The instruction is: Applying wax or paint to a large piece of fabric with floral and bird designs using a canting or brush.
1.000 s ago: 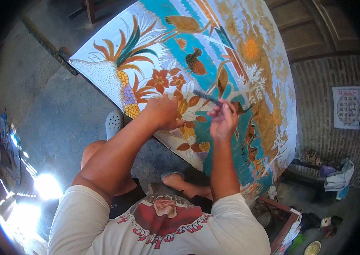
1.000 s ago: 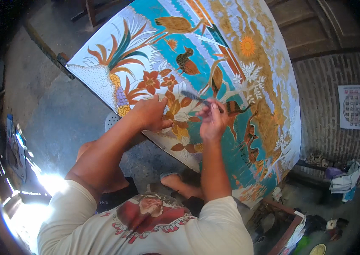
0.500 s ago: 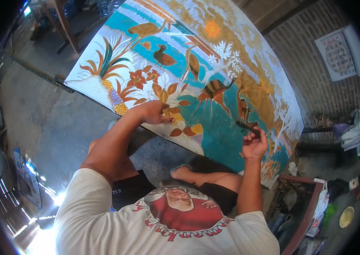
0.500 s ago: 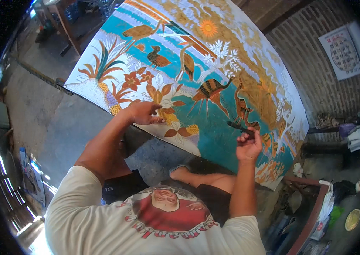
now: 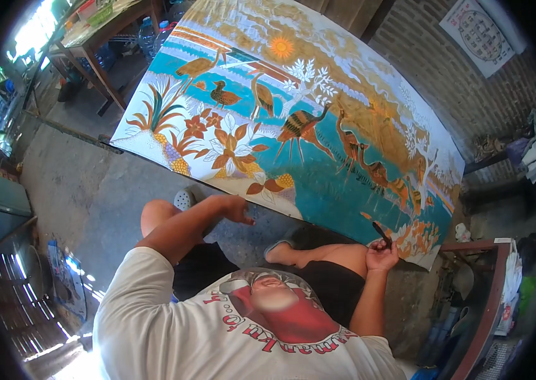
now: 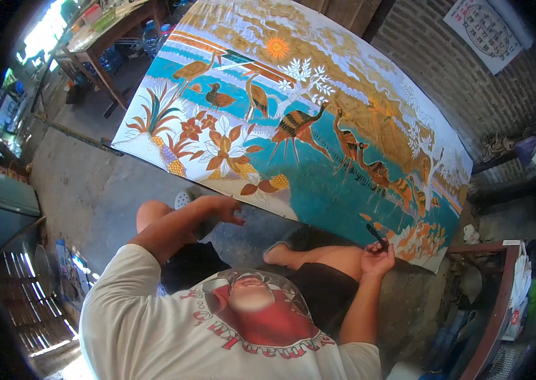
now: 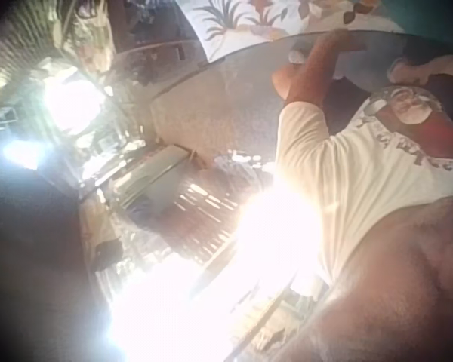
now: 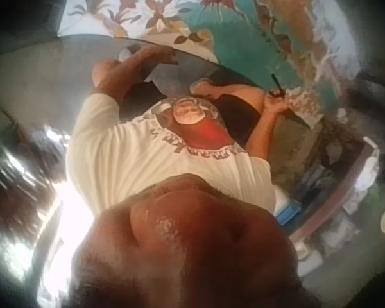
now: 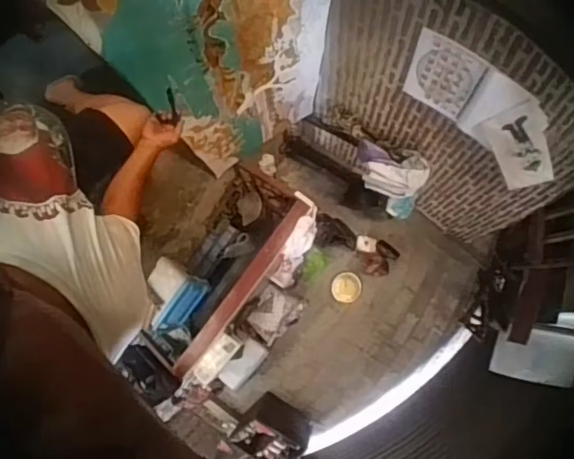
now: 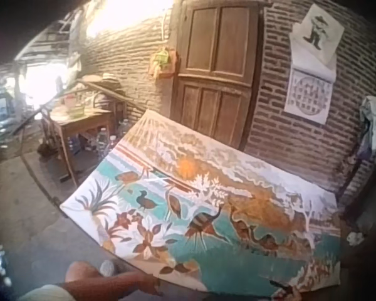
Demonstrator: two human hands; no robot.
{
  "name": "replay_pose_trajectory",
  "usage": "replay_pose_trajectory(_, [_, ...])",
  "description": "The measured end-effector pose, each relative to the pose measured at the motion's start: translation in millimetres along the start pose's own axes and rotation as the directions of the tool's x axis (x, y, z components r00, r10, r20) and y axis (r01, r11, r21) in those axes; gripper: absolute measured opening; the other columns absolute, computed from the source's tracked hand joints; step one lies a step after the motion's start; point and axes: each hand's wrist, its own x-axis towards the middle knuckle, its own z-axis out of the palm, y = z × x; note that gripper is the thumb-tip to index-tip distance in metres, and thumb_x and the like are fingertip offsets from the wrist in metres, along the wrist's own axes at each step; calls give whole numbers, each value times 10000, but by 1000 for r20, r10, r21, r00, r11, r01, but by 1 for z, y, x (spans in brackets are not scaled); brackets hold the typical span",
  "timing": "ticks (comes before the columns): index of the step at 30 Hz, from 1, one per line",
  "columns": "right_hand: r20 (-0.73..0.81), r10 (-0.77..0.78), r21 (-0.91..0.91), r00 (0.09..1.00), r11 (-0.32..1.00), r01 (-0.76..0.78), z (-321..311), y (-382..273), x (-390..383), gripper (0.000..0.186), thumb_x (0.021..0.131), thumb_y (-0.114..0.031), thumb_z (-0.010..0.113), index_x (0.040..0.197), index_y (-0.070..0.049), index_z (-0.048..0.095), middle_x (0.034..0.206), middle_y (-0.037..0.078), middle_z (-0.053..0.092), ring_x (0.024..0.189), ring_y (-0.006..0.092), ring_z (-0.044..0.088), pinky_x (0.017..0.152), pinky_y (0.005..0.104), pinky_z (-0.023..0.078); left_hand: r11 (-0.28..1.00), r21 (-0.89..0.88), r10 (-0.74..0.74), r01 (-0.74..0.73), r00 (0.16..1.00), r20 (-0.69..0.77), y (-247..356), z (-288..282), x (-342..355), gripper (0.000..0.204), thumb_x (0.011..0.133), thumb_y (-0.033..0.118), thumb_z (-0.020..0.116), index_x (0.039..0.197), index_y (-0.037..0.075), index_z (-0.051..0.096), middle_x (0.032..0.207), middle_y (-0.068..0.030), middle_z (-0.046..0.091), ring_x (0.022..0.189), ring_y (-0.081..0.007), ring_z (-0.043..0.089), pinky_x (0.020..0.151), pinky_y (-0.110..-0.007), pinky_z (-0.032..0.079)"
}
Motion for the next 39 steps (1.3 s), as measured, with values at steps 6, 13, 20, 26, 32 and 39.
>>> replay_pose_trajectory(6, [126, 50, 99, 991, 993, -62, -22, -7, 16, 333, 1063, -327, 516, 1091, -32, 668, 770, 68, 599, 681, 208, 552, 752, 371, 511, 1000, 5, 13, -14, 990, 141, 51, 73, 1, 968, 879, 734, 609, 1402, -80, 555, 1373, -312, 599, 1296, -449, 569, 1112, -475, 437])
replay_pose_trajectory(13, [246, 68, 187, 967, 975, -116, -39, -8, 25, 335, 1057, -279, 543, 1144, 14, 679, 823, 96, 617, 786, 209, 591, 823, 381, 537, 993, -9, 115, -116, 971, 210, 60, 166, 29, 771, 905, 637, 623, 1345, 4, 644, 1346, -243, 648, 1265, -411, 605, 1081, -479, 465])
replay_pose_trajectory(20, [264, 66, 241, 962, 962, -132, -45, -6, 30, 346, 1055, -281, 553, 1160, 25, 674, 826, 101, 616, 790, 207, 598, 840, 389, 541, 997, -6, -77, 79, 979, 188, 38, 179, 27, 747, 915, 652, 586, 1331, 37, 664, 1312, -214, 678, 1228, -389, 632, 1059, -472, 480])
replay_pose_trajectory(26, [326, 59, 230, 944, 963, -140, -54, -8, 32, 292, 1056, -230, 560, 1155, 21, 674, 841, 96, 620, 787, 200, 597, 875, 398, 551, 962, 57, -270, 265, 914, 302, 53, 145, 21, 805, 894, 719, 565, 1194, -10, 733, 1312, -220, 675, 1225, -397, 631, 1039, -489, 481])
replay_pose_trajectory(32, [351, 79, 187, 933, 970, -153, -42, -4, 35, 282, 1061, -226, 557, 1165, 10, 670, 845, 90, 625, 799, 199, 608, 896, 397, 555, 974, 208, -147, 88, 947, 287, 13, 202, 31, 582, 958, 512, 546, 1199, 19, 739, 1252, -215, 708, 1154, -370, 680, 985, -494, 517])
replay_pose_trajectory(39, [270, 84, 140, 959, 982, -126, -46, -6, 34, 261, 1057, -226, 570, 1130, 1, 676, 839, 85, 615, 777, 204, 589, 886, 407, 562, 937, 196, 216, -289, 920, 326, 52, 150, 19, 442, 972, 417, 536, 991, 54, 787, 1116, -226, 739, 1030, -421, 692, 929, -517, 522])
